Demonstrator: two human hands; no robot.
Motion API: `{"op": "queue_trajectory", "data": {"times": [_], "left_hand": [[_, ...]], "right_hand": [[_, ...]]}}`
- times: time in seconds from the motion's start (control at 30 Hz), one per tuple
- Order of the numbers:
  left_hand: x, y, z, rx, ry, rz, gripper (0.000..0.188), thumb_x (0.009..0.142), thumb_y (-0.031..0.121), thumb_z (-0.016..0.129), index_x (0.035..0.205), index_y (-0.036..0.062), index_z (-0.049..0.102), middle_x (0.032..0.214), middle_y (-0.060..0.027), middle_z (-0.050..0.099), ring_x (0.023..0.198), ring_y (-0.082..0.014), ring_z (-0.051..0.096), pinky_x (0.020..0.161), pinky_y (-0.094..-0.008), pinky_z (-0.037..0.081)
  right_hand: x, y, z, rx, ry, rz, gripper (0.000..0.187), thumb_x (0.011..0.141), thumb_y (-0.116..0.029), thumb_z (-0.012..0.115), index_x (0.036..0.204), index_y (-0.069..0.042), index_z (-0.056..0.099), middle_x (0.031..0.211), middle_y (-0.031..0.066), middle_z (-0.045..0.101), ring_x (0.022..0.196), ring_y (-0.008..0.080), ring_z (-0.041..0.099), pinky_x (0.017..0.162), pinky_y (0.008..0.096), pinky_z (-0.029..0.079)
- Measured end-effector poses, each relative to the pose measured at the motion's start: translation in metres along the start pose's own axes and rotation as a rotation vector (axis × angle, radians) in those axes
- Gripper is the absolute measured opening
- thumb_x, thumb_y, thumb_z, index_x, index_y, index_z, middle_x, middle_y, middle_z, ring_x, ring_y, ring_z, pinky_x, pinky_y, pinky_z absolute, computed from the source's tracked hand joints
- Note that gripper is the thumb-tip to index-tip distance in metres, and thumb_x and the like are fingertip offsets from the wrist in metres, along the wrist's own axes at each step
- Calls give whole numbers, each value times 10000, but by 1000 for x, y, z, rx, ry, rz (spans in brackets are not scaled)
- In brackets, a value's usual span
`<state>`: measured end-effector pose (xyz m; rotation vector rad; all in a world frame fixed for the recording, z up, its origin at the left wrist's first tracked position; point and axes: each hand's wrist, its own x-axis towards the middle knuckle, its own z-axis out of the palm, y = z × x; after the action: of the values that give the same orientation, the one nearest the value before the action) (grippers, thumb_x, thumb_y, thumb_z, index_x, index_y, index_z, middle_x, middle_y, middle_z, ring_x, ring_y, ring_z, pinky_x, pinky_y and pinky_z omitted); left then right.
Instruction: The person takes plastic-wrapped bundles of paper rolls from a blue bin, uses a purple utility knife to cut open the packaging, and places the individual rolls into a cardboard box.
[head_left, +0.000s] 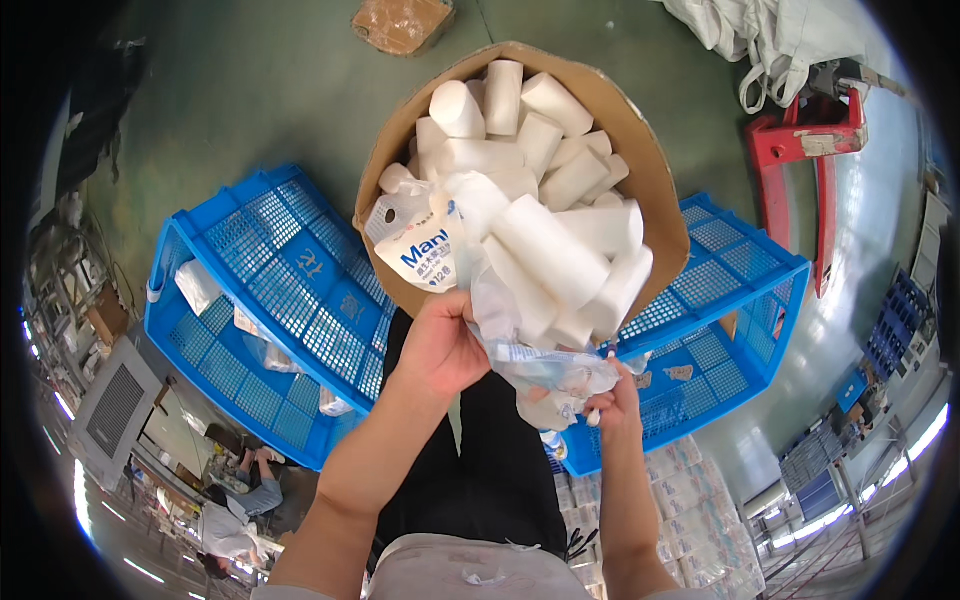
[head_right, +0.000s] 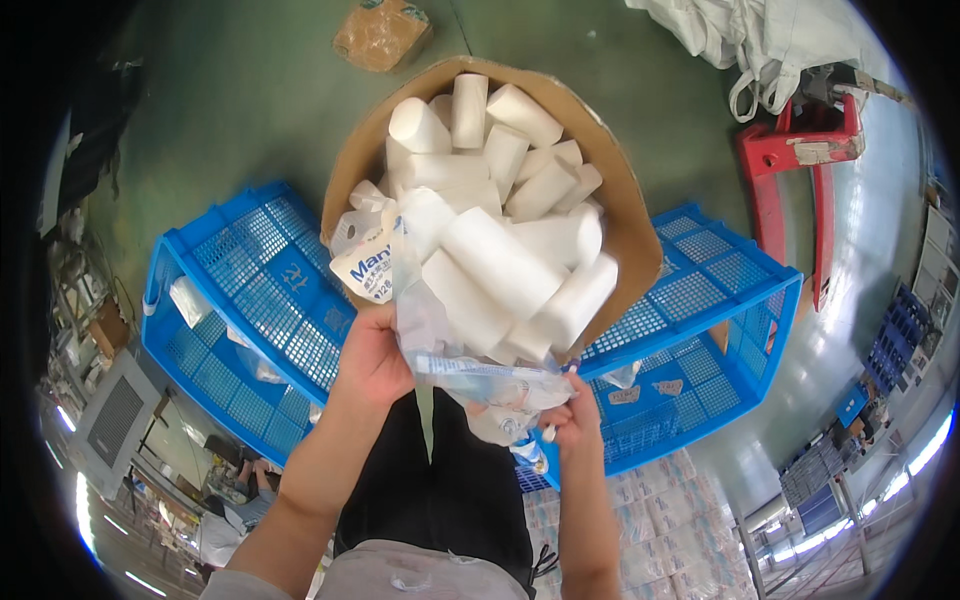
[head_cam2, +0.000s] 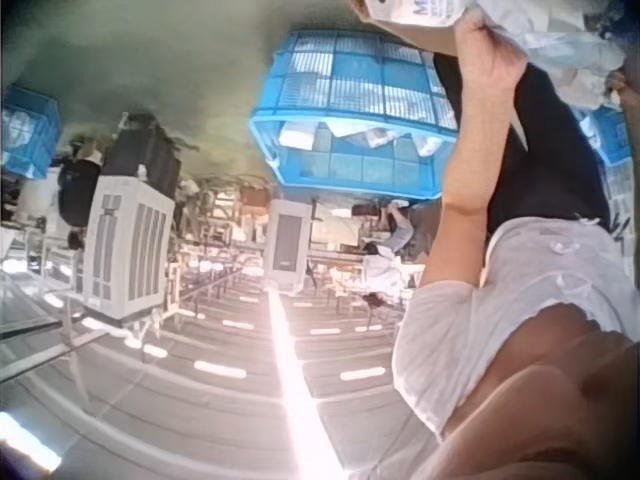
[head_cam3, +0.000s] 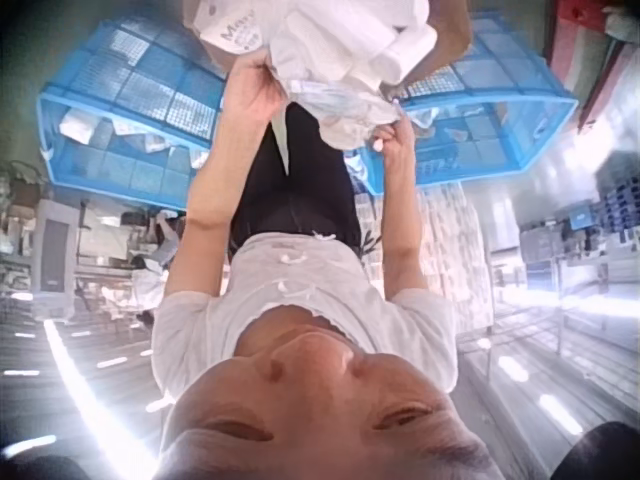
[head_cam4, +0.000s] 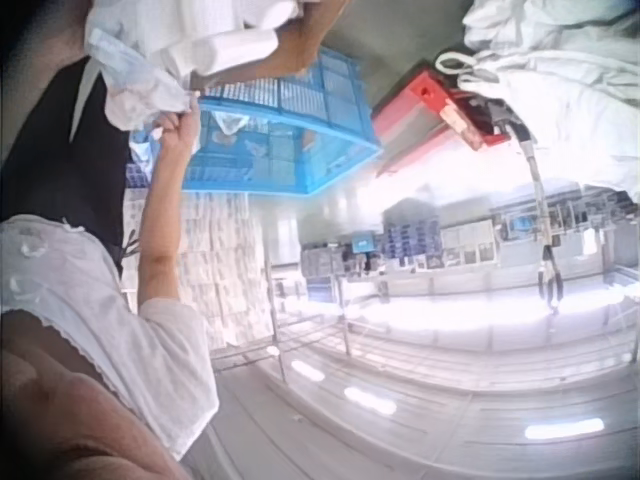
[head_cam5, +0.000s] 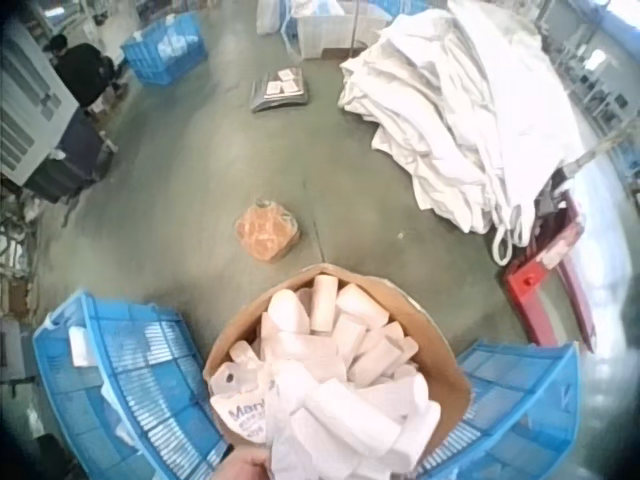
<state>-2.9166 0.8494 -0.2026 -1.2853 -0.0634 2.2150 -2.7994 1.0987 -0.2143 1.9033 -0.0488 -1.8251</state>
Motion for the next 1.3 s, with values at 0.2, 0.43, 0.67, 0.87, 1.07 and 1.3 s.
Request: {"op": "queue_trajectory", "data": {"times": [0.2, 0.43, 0.67, 0.87, 1.07, 1.3], "left_hand": [[-35, -19, 8, 96, 137, -9, 297, 763, 19, 441, 1042, -70, 491, 950, -149, 584, 836, -225, 595, 759, -353, 492], [-96, -43, 25, 282, 287, 153, 461, 749, 13, 524, 1202, 7, 441, 1079, -108, 569, 913, -198, 592, 779, -329, 492], [-110, -55, -65, 560, 187, -186, 258, 799, 21, 518, 1052, -14, 553, 997, -79, 605, 900, -176, 588, 826, -303, 454], [-139, -6, -126, 827, 265, 104, 149, 865, 108, 492, 970, 24, 556, 813, -45, 597, 770, -118, 576, 712, -240, 454], [-166, 79, -172, 696, 368, 556, 99, 860, 73, 499, 930, 25, 550, 763, -32, 575, 716, -104, 552, 665, -224, 442], [-183, 171, -311, 639, 600, 785, 164, 821, 128, 568, 940, 15, 572, 784, -69, 599, 731, -150, 578, 668, -261, 460]], "right_hand": [[-20, 26, -21, -217, 8, -66, 251, 798, -129, 453, 1002, -1, 524, 554, -7, 459, 331, 53, 284, 284, 171, 208], [-56, 44, -1, -415, 125, -364, 462, 728, -43, 468, 1186, 14, 476, 707, 33, 577, 381, 61, 394, 312, 191, 295], [-110, 18, -116, -603, 267, -405, 337, 763, -130, 471, 1062, -3, 559, 568, 8, 511, 332, 60, 365, 275, 200, 278], [-175, -3, -292, -344, 784, -411, 315, 837, -315, 394, 992, -95, 556, 511, -11, 437, 325, 85, 322, 275, 207, 232], [-183, 17, -265, -535, 1018, -424, 481, 821, -588, 445, 1035, -162, 509, 447, -14, 303, 366, 114, 306, 340, 262, 242], [-170, 23, -201, -919, 1197, -346, 513, 816, -613, 424, 1053, -171, 529, 462, -37, 280, 380, 109, 281, 364, 263, 222]]}}
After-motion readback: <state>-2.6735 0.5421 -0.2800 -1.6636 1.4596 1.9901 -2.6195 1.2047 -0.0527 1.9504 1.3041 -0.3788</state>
